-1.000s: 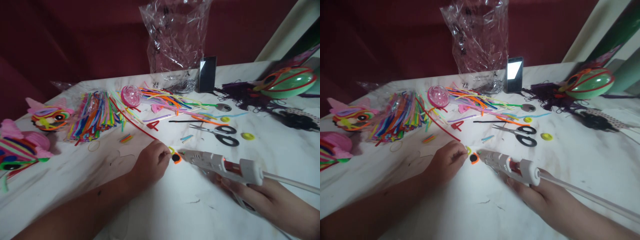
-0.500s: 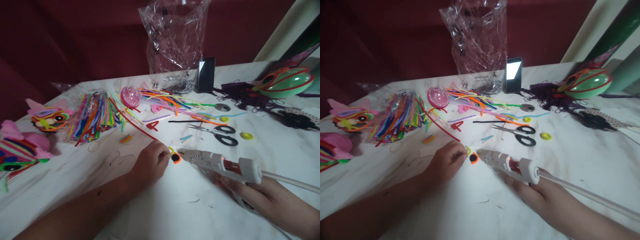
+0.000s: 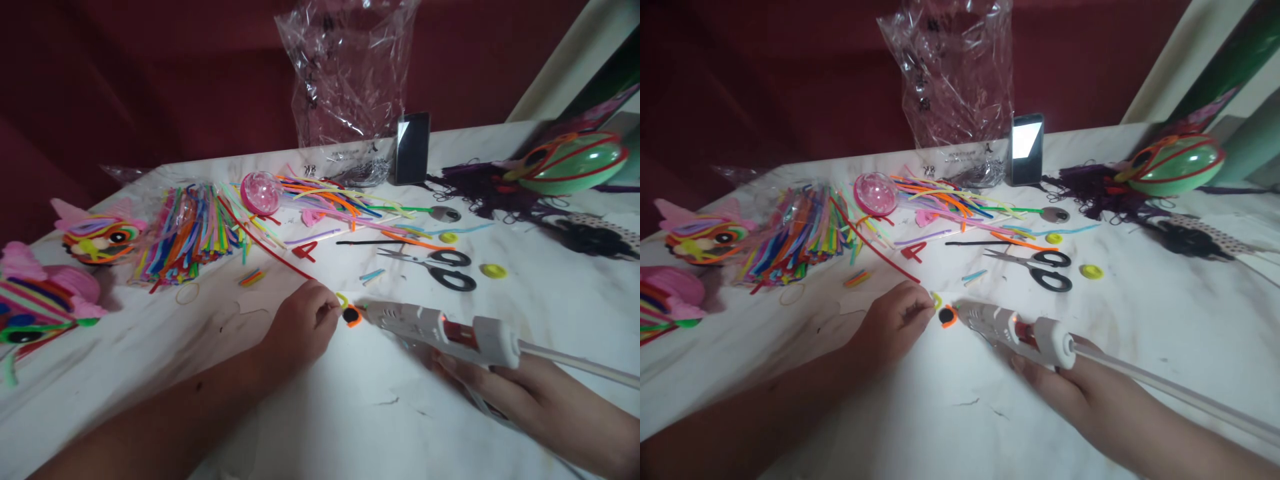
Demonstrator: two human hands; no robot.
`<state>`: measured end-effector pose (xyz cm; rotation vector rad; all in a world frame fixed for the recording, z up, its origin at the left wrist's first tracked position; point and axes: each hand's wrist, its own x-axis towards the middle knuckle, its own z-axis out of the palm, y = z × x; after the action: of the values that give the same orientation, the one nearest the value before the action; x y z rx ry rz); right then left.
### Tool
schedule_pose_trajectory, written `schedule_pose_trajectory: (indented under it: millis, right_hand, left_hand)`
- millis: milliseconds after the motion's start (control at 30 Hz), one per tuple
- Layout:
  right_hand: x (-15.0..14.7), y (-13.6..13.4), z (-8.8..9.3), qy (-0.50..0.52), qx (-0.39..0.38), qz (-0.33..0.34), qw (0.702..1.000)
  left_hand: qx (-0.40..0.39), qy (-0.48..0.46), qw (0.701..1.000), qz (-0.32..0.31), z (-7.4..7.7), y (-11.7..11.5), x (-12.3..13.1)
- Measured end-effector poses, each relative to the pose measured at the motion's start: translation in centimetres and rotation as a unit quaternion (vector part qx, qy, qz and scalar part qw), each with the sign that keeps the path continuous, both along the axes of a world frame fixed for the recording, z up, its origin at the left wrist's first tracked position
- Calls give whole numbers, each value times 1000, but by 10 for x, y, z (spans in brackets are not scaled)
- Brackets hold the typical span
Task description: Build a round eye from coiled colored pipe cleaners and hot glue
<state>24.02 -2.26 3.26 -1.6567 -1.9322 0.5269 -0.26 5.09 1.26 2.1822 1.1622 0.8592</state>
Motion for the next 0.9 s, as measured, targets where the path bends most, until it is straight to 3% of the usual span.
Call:
schedule_pose_trajectory:
  millis: [100,433,600,900]
  right_hand:
    - [-1,1,1,28,-5,41,999]
    - [7,-1,-3,12,-75,38,996]
    - [10,-1,-8,11,-75,30,997]
    - [1,-1,1,35,-63,35,997]
  left_hand:
    - [0,4,1000,0,0,0,0]
    - [1,8,1000,3,2,-1,0]
    - [6,8,1000,-1,1,0,-1]
    - [4,11,1000,-4,2,-1,-1]
